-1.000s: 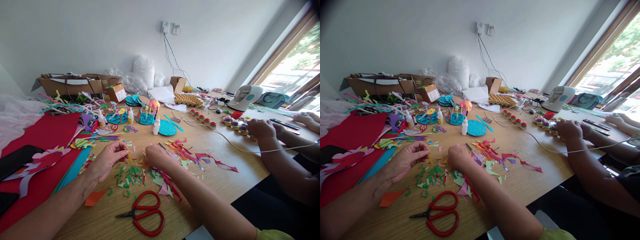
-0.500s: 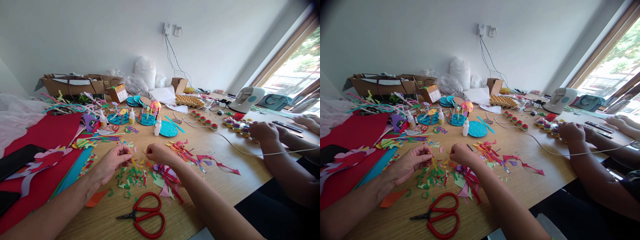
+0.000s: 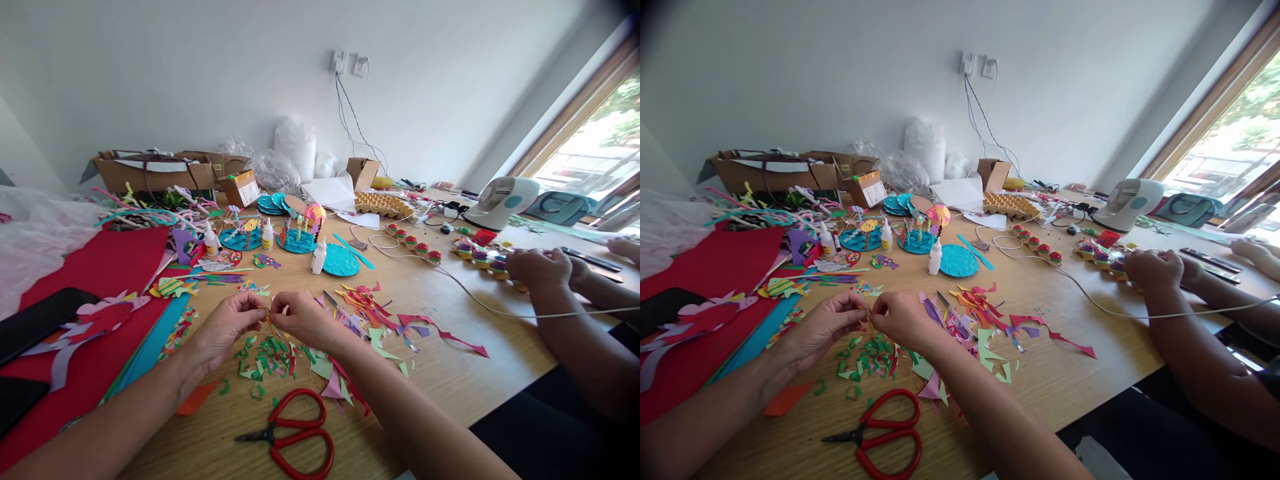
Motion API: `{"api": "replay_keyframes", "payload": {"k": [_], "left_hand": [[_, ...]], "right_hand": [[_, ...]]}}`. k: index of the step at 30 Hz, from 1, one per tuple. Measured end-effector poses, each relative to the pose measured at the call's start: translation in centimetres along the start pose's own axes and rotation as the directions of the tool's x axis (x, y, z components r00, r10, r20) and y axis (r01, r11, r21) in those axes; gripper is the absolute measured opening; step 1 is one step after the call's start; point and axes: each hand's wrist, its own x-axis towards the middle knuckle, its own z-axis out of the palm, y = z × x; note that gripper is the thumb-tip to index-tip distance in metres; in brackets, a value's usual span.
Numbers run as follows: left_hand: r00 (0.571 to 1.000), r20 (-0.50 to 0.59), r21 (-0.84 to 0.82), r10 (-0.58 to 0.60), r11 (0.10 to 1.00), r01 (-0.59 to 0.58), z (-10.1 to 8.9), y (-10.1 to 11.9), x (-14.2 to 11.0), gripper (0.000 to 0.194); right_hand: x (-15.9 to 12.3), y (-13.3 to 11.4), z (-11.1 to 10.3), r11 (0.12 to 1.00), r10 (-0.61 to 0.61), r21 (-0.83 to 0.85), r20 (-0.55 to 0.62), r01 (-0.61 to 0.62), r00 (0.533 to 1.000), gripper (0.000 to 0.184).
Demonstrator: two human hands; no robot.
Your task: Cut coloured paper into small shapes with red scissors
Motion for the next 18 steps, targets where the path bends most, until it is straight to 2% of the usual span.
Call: {"api": "replay_keyframes", "payload": {"k": [2, 6, 10, 14, 18], "left_hand": [[0.999, -0.026, -0.007, 0.022, 1.000, -0.022, 0.0, 0.0, 0.1, 0.010], [0.995, -0.080, -0.002, 0.065, 0.998, -0.066, 0.0, 0.1, 0.2, 0.013], [0.988, -0.102, 0.037, 0.118, 0.993, -0.115, 0.0, 0.0, 0.3, 0.013], [0.975, -0.130, 0.098, 0.179, 0.981, -0.167, -0.2, -0.2, 0.4, 0.013], [0.976, -0.103, 0.183, 0.193, 0.968, -0.172, -0.5, 0.1, 0.6, 0.017]], "right_hand": [[-0.1, 0.0, 0.0, 0.998, 0.021, 0.060, -0.006, -0.021, 1.000, 0.005], [0.0, 0.2, 0.7, 0.974, 0.065, 0.213, 0.067, -0.078, 0.996, 0.018], [0.3, 0.4, 1.9, 0.946, 0.073, 0.303, 0.134, -0.111, 0.988, 0.012], [0.5, 0.9, 2.5, 0.945, 0.085, 0.311, 0.071, -0.103, 0.994, 0.018], [0.5, 1.6, 2.7, 0.954, 0.064, 0.293, 0.018, -0.067, 0.998, 0.023]]}}
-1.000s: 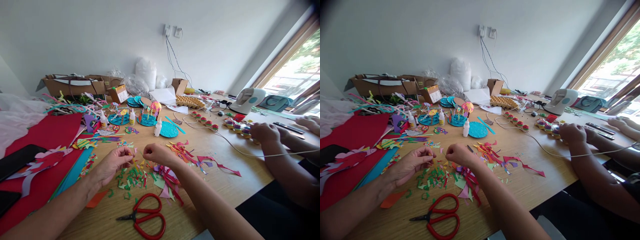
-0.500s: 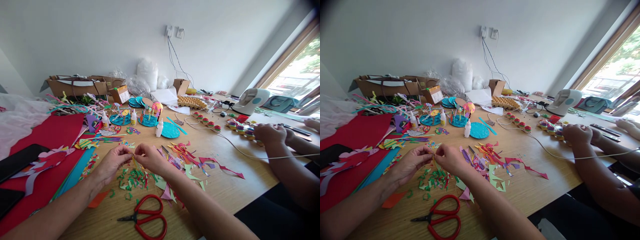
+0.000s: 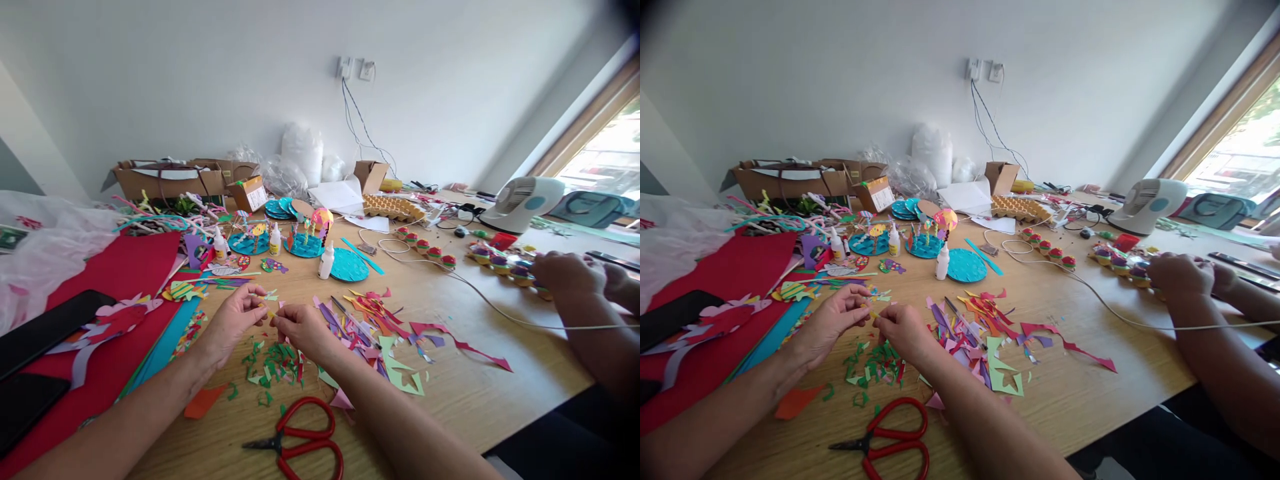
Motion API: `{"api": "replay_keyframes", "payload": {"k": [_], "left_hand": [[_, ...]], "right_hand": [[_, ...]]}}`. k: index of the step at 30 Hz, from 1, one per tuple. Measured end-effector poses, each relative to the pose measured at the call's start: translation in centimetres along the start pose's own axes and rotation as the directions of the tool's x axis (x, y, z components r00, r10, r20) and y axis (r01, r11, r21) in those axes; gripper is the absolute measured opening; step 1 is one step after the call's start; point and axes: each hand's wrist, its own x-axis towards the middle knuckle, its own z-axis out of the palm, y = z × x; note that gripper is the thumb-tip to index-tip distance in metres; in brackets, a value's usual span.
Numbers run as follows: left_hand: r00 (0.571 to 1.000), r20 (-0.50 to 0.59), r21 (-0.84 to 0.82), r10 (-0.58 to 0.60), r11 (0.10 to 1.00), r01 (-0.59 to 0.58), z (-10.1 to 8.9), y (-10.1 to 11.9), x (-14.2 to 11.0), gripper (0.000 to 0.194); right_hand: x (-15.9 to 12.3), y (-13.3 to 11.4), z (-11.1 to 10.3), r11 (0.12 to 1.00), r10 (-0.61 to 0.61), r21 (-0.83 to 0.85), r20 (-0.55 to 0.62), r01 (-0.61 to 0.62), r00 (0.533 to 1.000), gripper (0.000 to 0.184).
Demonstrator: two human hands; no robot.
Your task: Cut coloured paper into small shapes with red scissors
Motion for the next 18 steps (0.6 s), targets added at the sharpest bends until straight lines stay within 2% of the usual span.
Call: {"api": "replay_keyframes", "payload": {"k": [4, 8, 11, 14, 18], "left_hand": [[0.998, 0.058, 0.101, 0.003, 0.995, -0.009, -0.4, 0.7, 0.3, 0.007], [0.999, 0.045, 0.143, 0.015, 0.989, -0.021, -1.4, 1.6, 1.2, 0.003], [0.999, -0.018, 0.154, 0.035, 0.988, -0.032, -3.4, 2.5, 2.9, 0.005], [0.993, -0.106, 0.172, 0.044, 0.985, -0.025, -6.2, 2.9, 5.3, 0.010], [0.985, -0.171, 0.250, -0.019, 0.966, 0.062, -9.1, 1.8, 8.1, 0.015]], "right_hand": [[0.0, 0.4, 0.1, 1.000, -0.016, -0.003, -0.005, 0.016, 1.000, 0.021], [0.1, 0.5, 0.2, 1.000, -0.005, 0.009, -0.001, 0.005, 1.000, 0.019], [0.0, 0.4, 0.1, 1.000, 0.008, 0.025, 0.003, -0.008, 1.000, 0.020], [-0.2, 0.4, 0.0, 0.999, 0.009, 0.034, 0.012, -0.010, 1.000, 0.020], [-0.3, 0.7, -0.2, 0.999, -0.011, 0.032, 0.032, 0.010, 0.999, 0.017]]}}
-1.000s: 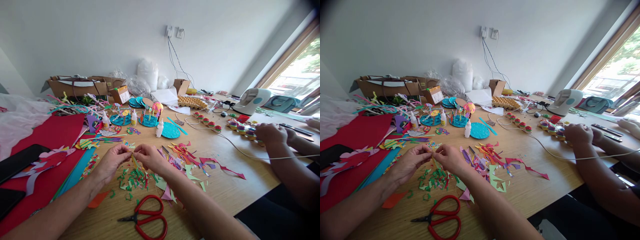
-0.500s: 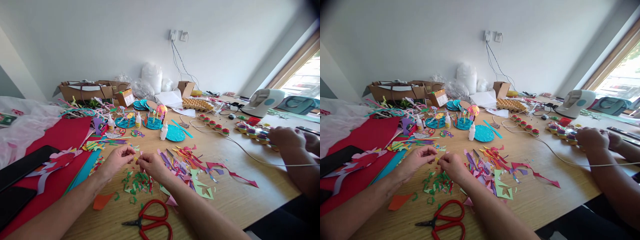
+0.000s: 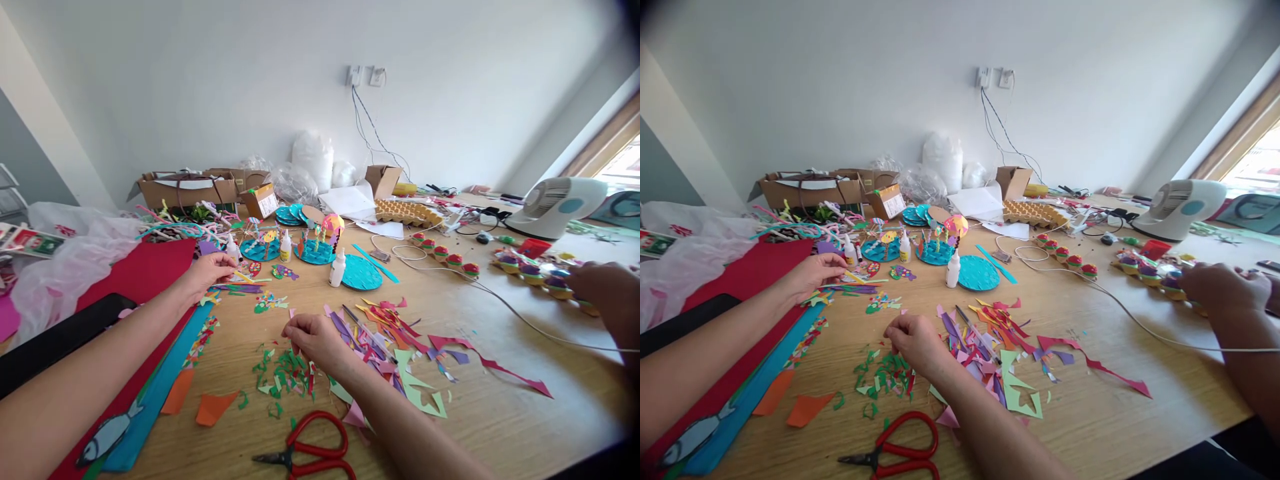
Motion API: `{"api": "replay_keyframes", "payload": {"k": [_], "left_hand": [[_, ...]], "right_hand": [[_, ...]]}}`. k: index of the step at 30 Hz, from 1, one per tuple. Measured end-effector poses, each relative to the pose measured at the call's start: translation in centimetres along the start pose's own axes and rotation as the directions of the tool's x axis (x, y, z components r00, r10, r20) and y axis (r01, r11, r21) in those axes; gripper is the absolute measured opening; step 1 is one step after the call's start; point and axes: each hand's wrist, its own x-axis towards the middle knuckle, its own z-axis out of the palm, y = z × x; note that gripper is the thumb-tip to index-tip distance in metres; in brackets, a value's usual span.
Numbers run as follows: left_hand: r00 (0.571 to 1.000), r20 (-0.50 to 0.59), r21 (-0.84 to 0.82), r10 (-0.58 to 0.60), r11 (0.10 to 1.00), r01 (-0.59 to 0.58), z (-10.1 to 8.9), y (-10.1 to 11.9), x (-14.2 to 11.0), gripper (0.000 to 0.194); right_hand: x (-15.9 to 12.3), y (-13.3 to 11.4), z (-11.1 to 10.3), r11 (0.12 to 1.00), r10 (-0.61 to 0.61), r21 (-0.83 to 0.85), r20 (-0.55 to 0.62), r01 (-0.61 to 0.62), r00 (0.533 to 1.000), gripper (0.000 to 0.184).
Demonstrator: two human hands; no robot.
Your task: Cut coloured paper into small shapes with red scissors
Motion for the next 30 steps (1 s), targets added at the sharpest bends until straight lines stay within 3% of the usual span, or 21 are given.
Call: {"api": "replay_keyframes", "payload": {"k": [4, 8, 13, 16, 20, 22, 23, 25, 27, 30], "left_hand": [[0.997, 0.021, 0.194, -0.074, 0.979, 0.069, -0.2, -1.9, 1.6, 0.019], [0.996, 0.049, 0.434, -0.076, 0.900, 0.047, -0.3, -2.9, 2.3, 0.029], [0.996, 0.075, 0.711, 0.044, 0.698, -0.084, -0.9, -2.5, 2.9, 0.025], [0.984, 0.106, 0.797, 0.146, 0.579, -0.172, -0.7, -1.4, 2.0, 0.022], [0.929, 0.326, 0.796, 0.176, 0.480, -0.370, 0.9, 0.5, -1.6, 0.029], [0.869, 0.481, 0.747, 0.120, 0.463, -0.477, 2.0, 1.2, -4.1, 0.025], [0.836, 0.542, 0.723, 0.089, 0.458, -0.517, 2.5, 1.3, -5.4, 0.024], [0.772, 0.635, 0.676, 0.040, 0.455, -0.580, 3.3, 1.5, -7.8, 0.030], [0.705, 0.708, 0.647, -0.051, 0.446, -0.618, 3.9, 1.4, -9.6, 0.038], [0.695, 0.701, 0.684, -0.163, 0.429, -0.589, 4.6, 1.3, -11.2, 0.051]], "right_hand": [[0.0, 0.4, -0.1, 1.000, -0.017, -0.009, 0.004, 0.017, 1.000, 0.016], [-0.1, 0.2, -0.5, 0.999, -0.031, -0.020, -0.011, 0.031, 0.999, 0.016], [0.0, -0.5, -2.0, 0.996, -0.069, -0.062, -0.131, 0.061, 0.989, 0.011], [-0.7, -1.4, -3.8, 0.992, -0.091, -0.109, -0.213, 0.069, 0.973, 0.012], [-4.0, -3.3, -6.0, 0.966, -0.143, -0.246, -0.267, 0.076, 0.953, 0.007], [-6.4, -4.1, -6.4, 0.859, -0.168, -0.509, -0.176, 0.056, 0.970, 0.009], [-7.6, -4.3, -6.3, 0.808, -0.115, -0.588, -0.114, 0.027, 0.987, 0.009], [-9.8, -4.2, -5.5, 0.750, -0.012, -0.660, 0.060, 0.049, 0.998, 0.007], [-11.5, -3.7, -4.3, 0.727, 0.025, -0.676, 0.197, 0.117, 0.980, 0.006], [-12.7, -2.6, -2.6, 0.649, 0.047, -0.745, 0.244, 0.156, 0.969, 0.012]]}}
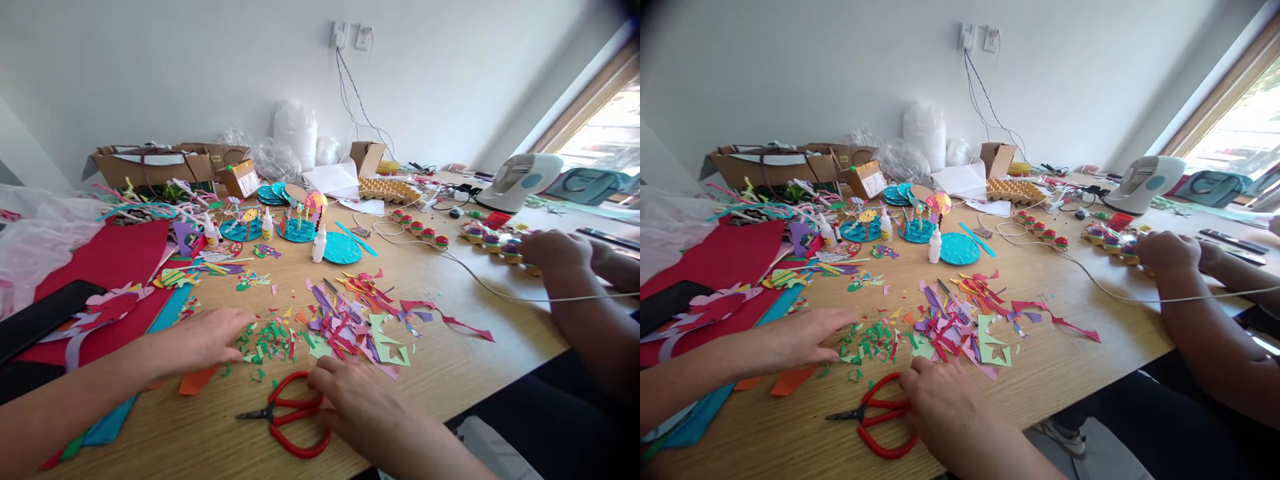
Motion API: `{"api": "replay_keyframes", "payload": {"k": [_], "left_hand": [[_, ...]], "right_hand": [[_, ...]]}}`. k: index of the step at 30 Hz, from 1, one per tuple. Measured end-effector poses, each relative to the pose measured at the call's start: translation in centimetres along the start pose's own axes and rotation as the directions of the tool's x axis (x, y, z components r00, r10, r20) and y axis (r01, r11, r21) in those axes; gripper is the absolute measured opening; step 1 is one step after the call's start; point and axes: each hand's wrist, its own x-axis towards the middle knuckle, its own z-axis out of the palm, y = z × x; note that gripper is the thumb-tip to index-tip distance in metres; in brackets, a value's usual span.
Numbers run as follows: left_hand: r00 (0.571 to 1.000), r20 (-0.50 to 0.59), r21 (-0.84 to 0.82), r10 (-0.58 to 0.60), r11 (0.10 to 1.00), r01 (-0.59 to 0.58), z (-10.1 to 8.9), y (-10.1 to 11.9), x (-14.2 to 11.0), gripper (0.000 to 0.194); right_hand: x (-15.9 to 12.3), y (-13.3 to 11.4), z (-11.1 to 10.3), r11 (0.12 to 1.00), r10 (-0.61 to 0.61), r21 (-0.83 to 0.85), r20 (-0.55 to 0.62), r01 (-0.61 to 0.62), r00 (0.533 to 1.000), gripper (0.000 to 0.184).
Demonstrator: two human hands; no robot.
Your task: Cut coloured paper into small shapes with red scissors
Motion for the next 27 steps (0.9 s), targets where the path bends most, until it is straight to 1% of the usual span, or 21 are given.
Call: {"api": "replay_keyframes", "payload": {"k": [2, 4, 6, 8, 13, 16, 18, 20, 21, 22, 24, 25, 27], "left_hand": [[0.999, 0.019, -0.005, -0.032, 0.999, 0.032, 0.4, 0.5, 0.0, 0.055], [0.999, 0.012, -0.027, -0.040, 0.999, 0.040, 0.8, 0.8, 0.2, 0.055], [0.999, 0.001, -0.055, -0.038, 0.998, 0.038, 1.3, 0.9, 0.5, 0.053], [0.999, -0.015, -0.080, -0.032, 0.996, 0.030, 1.7, 1.0, 0.8, 0.051], [0.997, -0.053, -0.121, 0.047, 0.991, -0.053, 2.3, 1.7, 1.5, 0.039], [0.996, -0.041, -0.160, 0.080, 0.983, -0.085, 2.0, 2.9, 2.0, 0.034], [0.993, -0.034, -0.183, 0.111, 0.976, -0.115, 1.8, 3.7, 2.4, 0.030], [0.986, -0.055, -0.193, 0.158, 0.967, -0.165, 1.5, 4.2, 2.7, 0.028], [0.981, -0.075, -0.192, 0.181, 0.962, -0.193, 1.4, 4.2, 2.8, 0.027], [0.975, -0.099, -0.185, 0.200, 0.959, -0.215, 1.2, 4.2, 2.8, 0.025], [0.968, -0.134, -0.144, 0.214, 0.962, -0.233, 0.9, 4.0, 2.7, 0.017], [0.966, -0.142, -0.113, 0.216, 0.966, -0.233, 0.7, 3.8, 2.6, 0.016], [0.969, -0.136, -0.046, 0.207, 0.976, -0.215, 0.4, 3.4, 2.2, 0.020]], "right_hand": [[-0.1, -0.3, 0.8, 0.999, 0.027, -0.018, 0.013, -0.027, 1.000, 0.015], [-0.1, -0.6, 1.3, 0.999, 0.037, 0.020, 0.012, -0.037, 0.999, 0.014], [0.0, -0.8, 1.7, 0.998, 0.024, 0.056, -0.010, -0.023, 1.000, 0.014], [0.0, -1.0, 2.2, 0.999, 0.012, 0.048, -0.023, -0.011, 1.000, 0.015], [0.4, -1.5, 3.1, 1.000, -0.001, -0.006, -0.021, 0.001, 1.000, 0.015], [0.5, -1.6, 3.0, 1.000, -0.023, -0.020, -0.003, 0.023, 1.000, 0.014], [0.3, -1.4, 2.6, 1.000, -0.019, 0.004, 0.001, 0.019, 1.000, 0.013], [0.0, -0.6, 1.9, 0.998, 0.044, 0.043, -0.035, -0.042, 0.998, 0.011], [-0.2, 0.1, 1.5, 0.993, 0.107, 0.060, -0.068, -0.103, 0.992, 0.011], [-0.5, 0.8, 1.1, 0.981, 0.186, 0.069, -0.109, -0.179, 0.977, 0.011], [-1.1, 2.3, 0.3, 0.941, 0.339, 0.095, -0.197, -0.326, 0.920, 0.012], [-1.4, 2.9, 0.0, 0.924, 0.381, 0.102, -0.215, -0.367, 0.899, 0.011], [-1.9, 3.7, -0.3, 0.914, 0.406, 0.107, -0.218, -0.392, 0.887, 0.012]]}}
